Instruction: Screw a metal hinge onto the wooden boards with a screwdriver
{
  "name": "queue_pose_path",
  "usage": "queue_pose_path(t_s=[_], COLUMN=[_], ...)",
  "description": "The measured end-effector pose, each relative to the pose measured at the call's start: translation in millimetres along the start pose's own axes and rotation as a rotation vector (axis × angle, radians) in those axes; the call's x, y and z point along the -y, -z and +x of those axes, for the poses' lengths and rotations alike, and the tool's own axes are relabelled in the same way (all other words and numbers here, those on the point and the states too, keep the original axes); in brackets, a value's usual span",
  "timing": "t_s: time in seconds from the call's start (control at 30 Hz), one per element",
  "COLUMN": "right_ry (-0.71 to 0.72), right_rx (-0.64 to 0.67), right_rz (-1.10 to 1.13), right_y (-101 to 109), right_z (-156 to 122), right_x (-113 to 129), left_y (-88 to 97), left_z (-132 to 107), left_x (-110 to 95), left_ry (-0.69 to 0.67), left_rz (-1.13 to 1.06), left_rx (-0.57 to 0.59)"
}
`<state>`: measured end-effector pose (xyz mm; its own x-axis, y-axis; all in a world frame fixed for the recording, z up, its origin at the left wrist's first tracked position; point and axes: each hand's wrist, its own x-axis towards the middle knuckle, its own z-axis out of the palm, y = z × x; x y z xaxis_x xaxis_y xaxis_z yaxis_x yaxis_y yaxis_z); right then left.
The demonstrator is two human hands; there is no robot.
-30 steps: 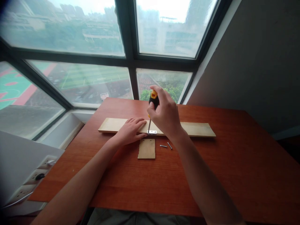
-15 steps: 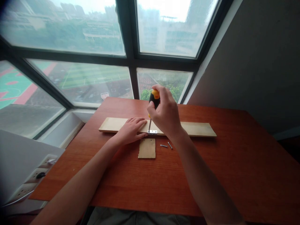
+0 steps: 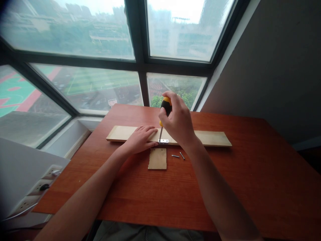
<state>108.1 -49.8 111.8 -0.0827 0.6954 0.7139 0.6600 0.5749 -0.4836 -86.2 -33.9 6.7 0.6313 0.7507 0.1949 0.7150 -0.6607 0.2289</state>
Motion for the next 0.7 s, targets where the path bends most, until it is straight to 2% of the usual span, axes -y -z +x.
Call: queue_pose_path(t_s=[0.17,0.4,0.6,0.7], right_ry=[0.013,-0.050,0.001,-0.001], right_rx=[-0.011,0.049,-0.037,-0.042], right_rz=[-0.055,0.135,-0.057,-0.009], right_y=[-0.1,-3.7,-1.0,-0.7], right_z=[-0.5,-2.4,-0.7,-1.0], right_x=[-5.5,-4.2,-4.6,-6.5], left_y=[0.7,-0.7,-0.8,-0.6], left_z=[0.5,1.6,0.8,0.7], left_x=[-0.3,0.7,0.7,0.5], left_ry=[0.003,0.005,0.002,0.004], left_rz=[0.001,0.002,-0.010,-0.021], left_rx=[0.006,0.009,0.003,0.003])
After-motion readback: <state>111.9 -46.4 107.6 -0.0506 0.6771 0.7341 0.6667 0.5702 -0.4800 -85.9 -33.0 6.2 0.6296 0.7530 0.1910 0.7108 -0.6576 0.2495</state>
